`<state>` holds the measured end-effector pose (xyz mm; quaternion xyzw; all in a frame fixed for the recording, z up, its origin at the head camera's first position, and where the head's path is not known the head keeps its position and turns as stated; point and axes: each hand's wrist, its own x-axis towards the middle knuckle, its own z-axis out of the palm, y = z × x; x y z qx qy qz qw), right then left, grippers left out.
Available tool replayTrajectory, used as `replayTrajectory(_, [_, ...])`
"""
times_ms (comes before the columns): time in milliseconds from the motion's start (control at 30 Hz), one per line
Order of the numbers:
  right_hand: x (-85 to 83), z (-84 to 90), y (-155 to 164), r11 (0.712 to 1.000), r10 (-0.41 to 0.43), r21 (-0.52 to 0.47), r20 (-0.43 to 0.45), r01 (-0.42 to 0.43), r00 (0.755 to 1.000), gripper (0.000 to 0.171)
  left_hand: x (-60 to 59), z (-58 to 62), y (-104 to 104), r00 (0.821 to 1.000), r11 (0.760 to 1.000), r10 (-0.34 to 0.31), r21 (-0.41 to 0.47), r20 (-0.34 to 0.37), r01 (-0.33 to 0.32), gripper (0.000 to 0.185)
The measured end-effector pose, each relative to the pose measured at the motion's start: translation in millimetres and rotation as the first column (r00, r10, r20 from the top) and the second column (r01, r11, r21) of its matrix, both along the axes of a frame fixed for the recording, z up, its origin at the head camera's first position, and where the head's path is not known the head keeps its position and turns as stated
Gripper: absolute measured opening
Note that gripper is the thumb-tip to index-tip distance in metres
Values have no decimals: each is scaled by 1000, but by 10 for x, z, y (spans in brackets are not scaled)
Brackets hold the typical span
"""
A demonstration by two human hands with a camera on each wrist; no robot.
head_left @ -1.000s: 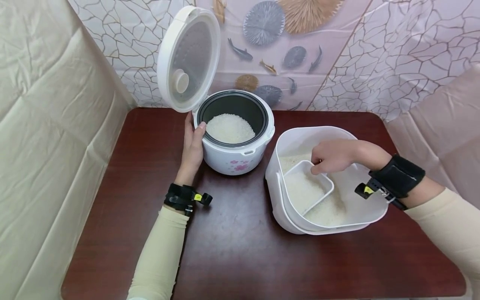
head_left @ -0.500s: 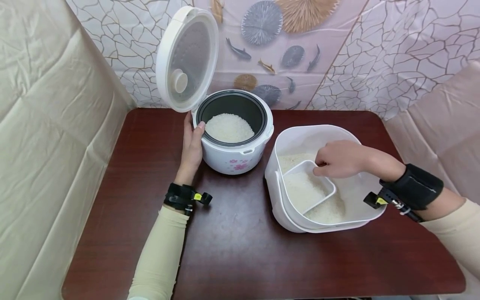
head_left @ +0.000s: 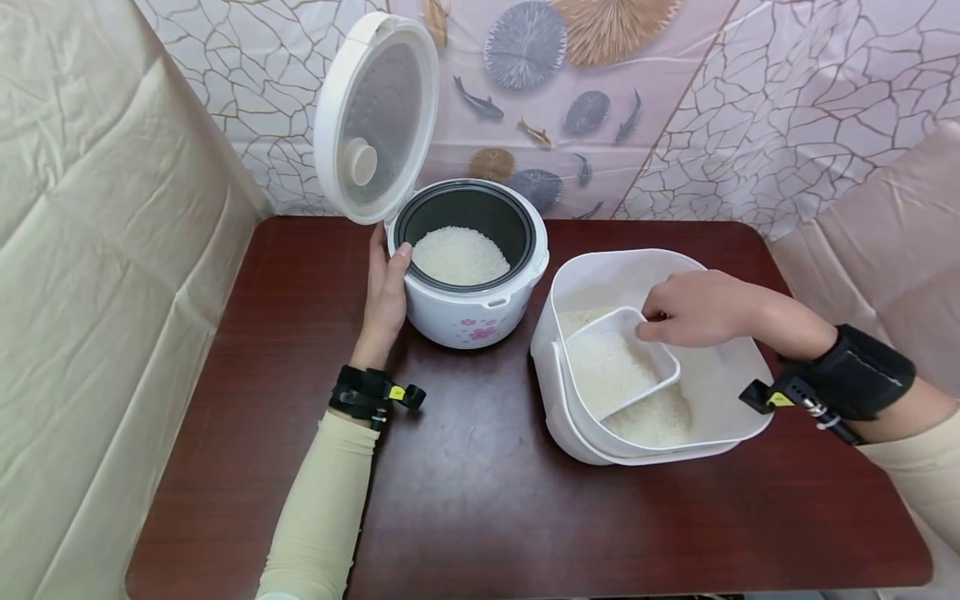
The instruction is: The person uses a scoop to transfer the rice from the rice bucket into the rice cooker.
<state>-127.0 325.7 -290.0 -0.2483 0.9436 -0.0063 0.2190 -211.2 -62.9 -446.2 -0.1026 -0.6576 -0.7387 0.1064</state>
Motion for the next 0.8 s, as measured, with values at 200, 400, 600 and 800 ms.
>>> replayTrajectory(200, [45, 64, 3, 999, -41, 1, 6, 41, 999, 42, -4, 9, 6, 1000, 1000, 8, -10, 14, -8, 84])
replayTrajectory(400, [77, 82, 25, 996, -92, -14, 11, 92, 996, 35, 6, 29, 9, 1000, 1000, 5, 1, 4, -5, 84])
replayTrajectory(600, [86, 83, 68, 994, -110, -27, -17, 109, 994, 36, 10, 24, 6, 1000, 1000, 9, -15, 12, -9, 85])
replayTrajectory(800, [104, 100, 82, 993, -117, -35, -67, 115, 991, 42, 1, 6, 6, 1000, 1000, 8, -23, 5, -8, 84])
